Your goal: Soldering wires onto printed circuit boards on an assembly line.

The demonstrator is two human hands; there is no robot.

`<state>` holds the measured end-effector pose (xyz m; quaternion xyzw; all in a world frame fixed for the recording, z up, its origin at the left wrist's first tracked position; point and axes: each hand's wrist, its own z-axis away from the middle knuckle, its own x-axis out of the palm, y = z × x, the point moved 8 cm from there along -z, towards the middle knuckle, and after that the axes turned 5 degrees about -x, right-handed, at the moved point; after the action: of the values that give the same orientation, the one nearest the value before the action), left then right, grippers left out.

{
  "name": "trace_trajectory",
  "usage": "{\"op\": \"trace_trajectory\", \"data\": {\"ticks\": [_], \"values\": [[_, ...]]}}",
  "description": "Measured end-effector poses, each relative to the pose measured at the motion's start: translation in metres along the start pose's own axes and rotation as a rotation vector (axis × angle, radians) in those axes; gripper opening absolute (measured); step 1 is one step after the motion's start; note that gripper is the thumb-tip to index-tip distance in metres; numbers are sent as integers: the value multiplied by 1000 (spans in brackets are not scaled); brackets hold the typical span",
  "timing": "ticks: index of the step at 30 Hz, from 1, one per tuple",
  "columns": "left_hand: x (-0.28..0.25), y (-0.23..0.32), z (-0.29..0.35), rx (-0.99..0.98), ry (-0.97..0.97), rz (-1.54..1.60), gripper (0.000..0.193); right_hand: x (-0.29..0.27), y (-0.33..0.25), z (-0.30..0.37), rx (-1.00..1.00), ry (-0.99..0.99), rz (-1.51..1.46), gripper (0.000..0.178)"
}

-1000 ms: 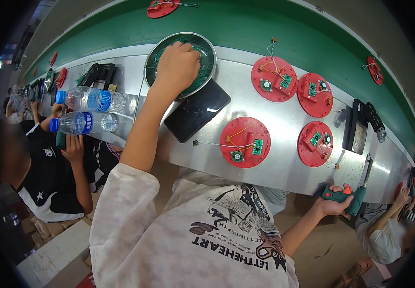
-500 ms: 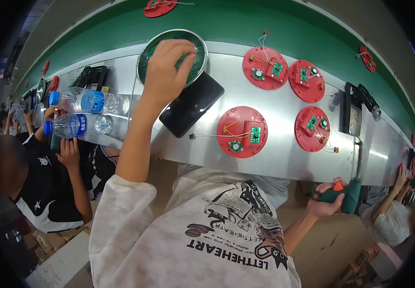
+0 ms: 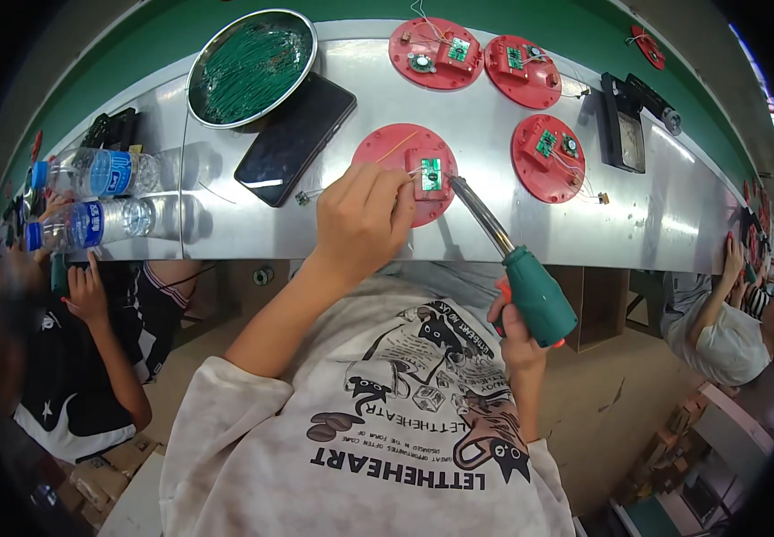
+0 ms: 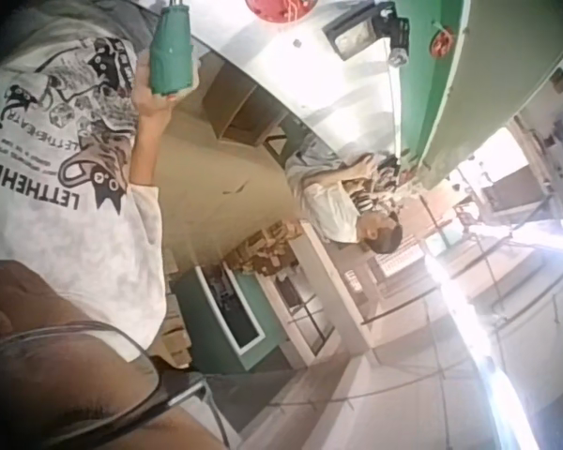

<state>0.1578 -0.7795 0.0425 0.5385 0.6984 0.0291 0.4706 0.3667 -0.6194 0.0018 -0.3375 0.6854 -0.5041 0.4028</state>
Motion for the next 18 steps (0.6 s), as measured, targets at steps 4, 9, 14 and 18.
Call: {"op": "trace_trajectory", "data": {"ticks": [4, 9, 14, 18], "values": [[3, 2, 4, 59, 40, -50, 7, 9, -7, -9, -22, -24, -104, 36], [6, 7, 4, 86, 35, -115, 7, 13, -5, -10, -17, -9, -137, 34], [8, 4, 5, 81, 34, -118, 7, 17, -2, -15, 15, -27, -120, 34], [8, 4, 5, 85, 39, -138, 7, 18, -4, -18, 31, 0, -170, 33]]}}
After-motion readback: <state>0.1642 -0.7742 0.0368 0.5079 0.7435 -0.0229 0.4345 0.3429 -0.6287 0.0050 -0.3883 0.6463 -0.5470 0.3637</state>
